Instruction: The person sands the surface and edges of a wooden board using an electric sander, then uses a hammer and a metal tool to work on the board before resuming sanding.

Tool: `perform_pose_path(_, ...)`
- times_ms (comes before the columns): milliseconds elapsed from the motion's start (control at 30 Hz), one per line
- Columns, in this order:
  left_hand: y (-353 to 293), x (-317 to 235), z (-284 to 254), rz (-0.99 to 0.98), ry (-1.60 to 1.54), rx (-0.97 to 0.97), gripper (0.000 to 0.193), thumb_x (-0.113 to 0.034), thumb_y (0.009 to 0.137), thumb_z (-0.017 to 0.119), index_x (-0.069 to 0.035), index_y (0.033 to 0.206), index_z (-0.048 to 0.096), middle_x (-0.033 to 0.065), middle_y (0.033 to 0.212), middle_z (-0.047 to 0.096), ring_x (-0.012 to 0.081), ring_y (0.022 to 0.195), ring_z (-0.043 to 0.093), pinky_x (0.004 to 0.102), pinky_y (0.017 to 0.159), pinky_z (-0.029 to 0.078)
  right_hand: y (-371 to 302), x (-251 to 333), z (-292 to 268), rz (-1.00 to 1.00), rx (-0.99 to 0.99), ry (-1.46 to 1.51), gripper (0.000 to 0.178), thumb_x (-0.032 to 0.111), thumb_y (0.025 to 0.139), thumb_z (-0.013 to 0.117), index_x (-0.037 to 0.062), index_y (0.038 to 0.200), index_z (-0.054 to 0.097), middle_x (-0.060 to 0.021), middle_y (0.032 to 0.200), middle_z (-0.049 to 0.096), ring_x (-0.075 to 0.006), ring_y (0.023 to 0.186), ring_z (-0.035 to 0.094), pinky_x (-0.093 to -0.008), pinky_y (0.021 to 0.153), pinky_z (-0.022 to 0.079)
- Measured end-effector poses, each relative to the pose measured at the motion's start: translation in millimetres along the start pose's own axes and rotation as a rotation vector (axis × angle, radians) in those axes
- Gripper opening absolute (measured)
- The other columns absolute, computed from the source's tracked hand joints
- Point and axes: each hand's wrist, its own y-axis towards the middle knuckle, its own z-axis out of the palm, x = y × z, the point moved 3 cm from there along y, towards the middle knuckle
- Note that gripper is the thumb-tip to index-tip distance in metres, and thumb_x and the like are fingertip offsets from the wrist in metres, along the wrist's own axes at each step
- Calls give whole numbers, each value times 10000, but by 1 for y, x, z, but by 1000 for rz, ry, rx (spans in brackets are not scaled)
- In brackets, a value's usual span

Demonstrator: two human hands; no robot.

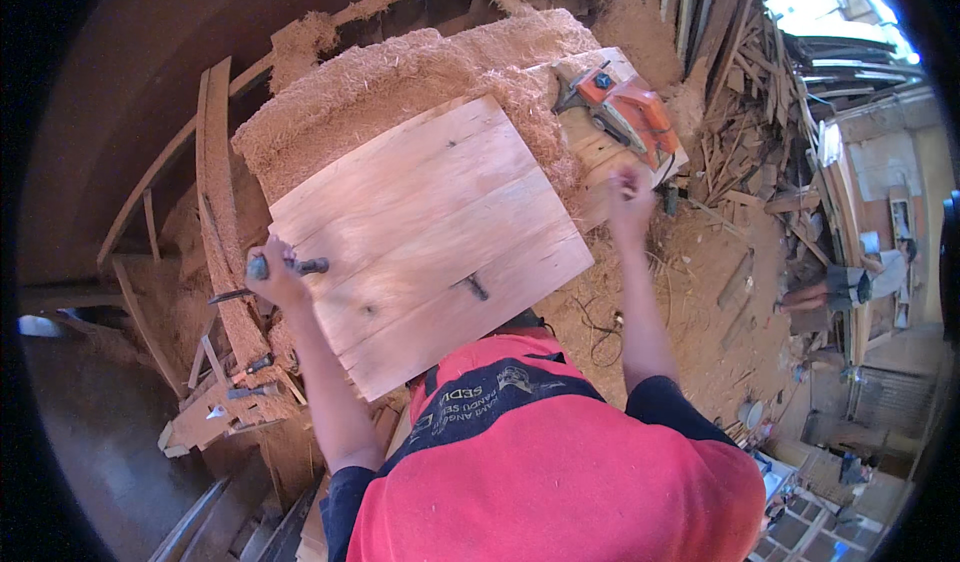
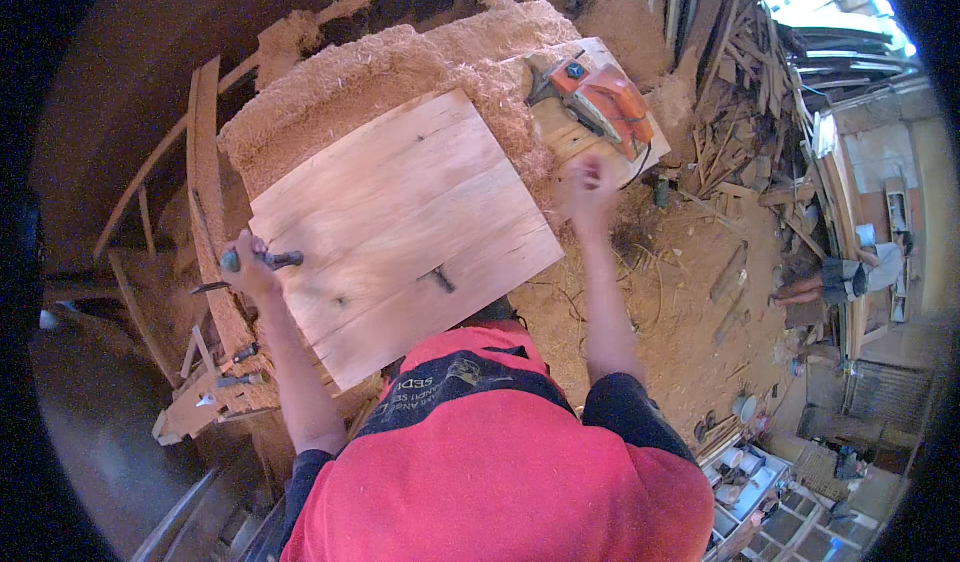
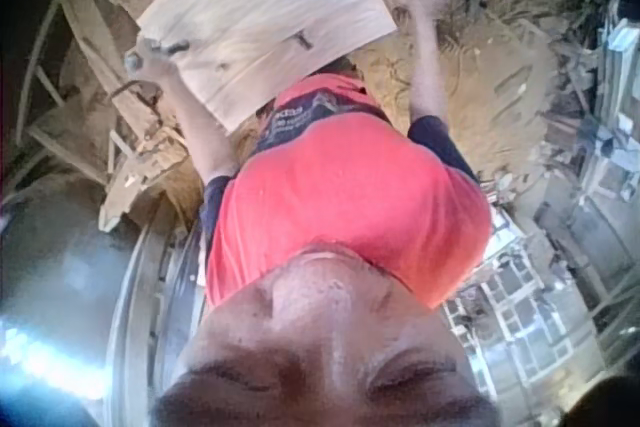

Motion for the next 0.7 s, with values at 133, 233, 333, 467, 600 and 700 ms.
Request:
perform_pose_path(133,14,-5,-24,-120,-107,439,208,-50,879,685,-75,784,500,44,694,528,122,690,522,279,629,432,91,-9,-37,-353,-161,-253,493,263,851,774,0,1229,597,-186,1126,660,-321,1036,648,-410,894,516)
perform_pose_path(233,-5,1,-2,-42,-81,147,236,-138,886,718,-69,810,506,40,737,529,141,738,536,299,653,447,150,-21,-39,-515,-63,-364,594,292,821,801,-4,1274,559,-224,1177,640,-383,1068,635,-436,916,507)
perform_pose_path(333,-37,-12,65,370,373,-629,330,-248,880,764,-36,820,518,14,743,505,150,732,530,292,673,473,191,-41,-33,-464,196,-264,603,298,805,811,-1,1263,557,-227,1181,640,-393,1064,636,-440,899,510)
perform_pose_path(467,-19,-8,45,194,415,-890,307,-202,870,761,-39,794,512,7,703,497,146,685,543,289,642,477,221,-45,-32,-360,492,-290,450,223,821,795,5,1163,600,-136,987,686,-305,925,675,-396,812,530)
perform_pose_path(600,-13,1,6,120,71,-455,224,-82,873,699,-90,779,496,7,656,474,146,611,498,304,598,441,240,-49,-28,1,846,-68,325,112,832,754,8,1109,618,-41,878,672,-147,757,647,-311,671,530)
perform_pose_path(700,-7,2,-16,27,-40,-53,210,-27,909,638,-127,807,484,5,655,445,150,611,448,322,639,405,249,-50,-31,102,928,32,288,61,821,735,10,1084,631,-36,887,673,-114,739,629,-276,637,514)
